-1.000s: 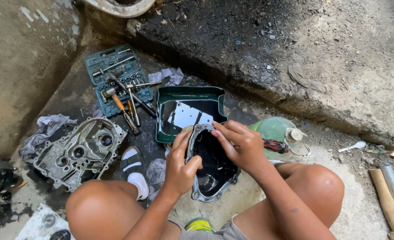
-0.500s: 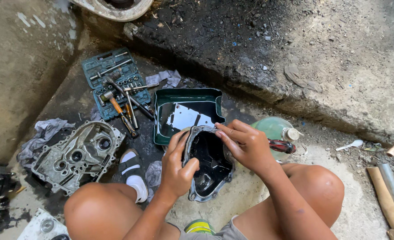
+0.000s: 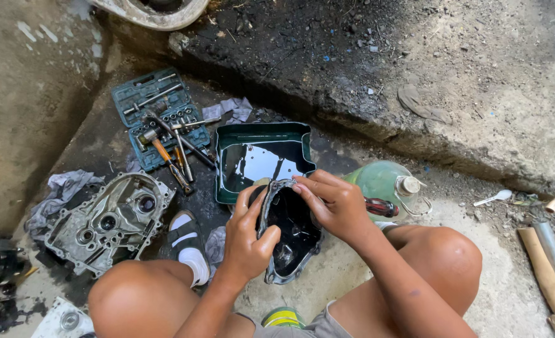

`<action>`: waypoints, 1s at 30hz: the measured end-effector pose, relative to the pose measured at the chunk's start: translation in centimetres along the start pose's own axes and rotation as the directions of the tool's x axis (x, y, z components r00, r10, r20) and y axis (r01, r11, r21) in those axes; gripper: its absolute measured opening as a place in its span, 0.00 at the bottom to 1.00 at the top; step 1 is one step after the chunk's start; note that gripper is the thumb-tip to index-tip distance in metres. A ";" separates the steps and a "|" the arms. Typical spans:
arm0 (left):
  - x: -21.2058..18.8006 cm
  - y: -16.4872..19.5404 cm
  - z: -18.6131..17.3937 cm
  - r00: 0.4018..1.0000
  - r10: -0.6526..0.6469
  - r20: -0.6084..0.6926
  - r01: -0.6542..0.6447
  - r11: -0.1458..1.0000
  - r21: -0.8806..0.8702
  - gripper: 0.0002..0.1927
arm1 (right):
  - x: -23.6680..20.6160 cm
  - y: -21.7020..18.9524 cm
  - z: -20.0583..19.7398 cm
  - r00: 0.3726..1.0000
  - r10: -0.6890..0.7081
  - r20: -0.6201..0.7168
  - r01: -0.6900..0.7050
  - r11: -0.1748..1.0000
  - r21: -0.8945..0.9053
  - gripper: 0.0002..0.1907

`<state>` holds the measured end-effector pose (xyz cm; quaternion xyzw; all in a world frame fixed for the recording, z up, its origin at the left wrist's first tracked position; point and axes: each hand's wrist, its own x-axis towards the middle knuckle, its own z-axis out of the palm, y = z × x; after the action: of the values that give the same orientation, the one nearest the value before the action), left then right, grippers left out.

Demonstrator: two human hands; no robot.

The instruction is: The person scrubs small metal engine parts with a brush in a green tray filled with liquid, then scrapes the inside of a larger engine casing with a screwdriver. The cleaned parts are placed on a white sheet nearby.

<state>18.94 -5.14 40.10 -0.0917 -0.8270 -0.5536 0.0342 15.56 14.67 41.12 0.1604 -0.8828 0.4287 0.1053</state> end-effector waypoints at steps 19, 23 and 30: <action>0.2 -0.2 -0.2 0.999 0.041 0.026 -0.042 0.999 0.013 0.30 | -0.2 -0.2 -0.9 0.997 -0.073 0.031 0.076 0.991 -0.111 0.12; 0.3 0.0 -0.4 1.000 0.020 0.018 -0.020 1.000 -0.002 0.30 | 0.1 -0.1 -1.2 0.997 -0.066 0.038 0.071 0.985 -0.154 0.12; 0.0 0.2 -0.4 0.998 0.063 0.009 -0.063 0.998 0.016 0.30 | 0.0 -0.2 -1.3 0.998 -0.051 0.038 0.054 0.993 -0.104 0.11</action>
<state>18.94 -5.47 40.45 -0.1200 -0.8284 -0.5449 0.0488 15.67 15.59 42.04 0.1854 -0.9013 0.3760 0.1091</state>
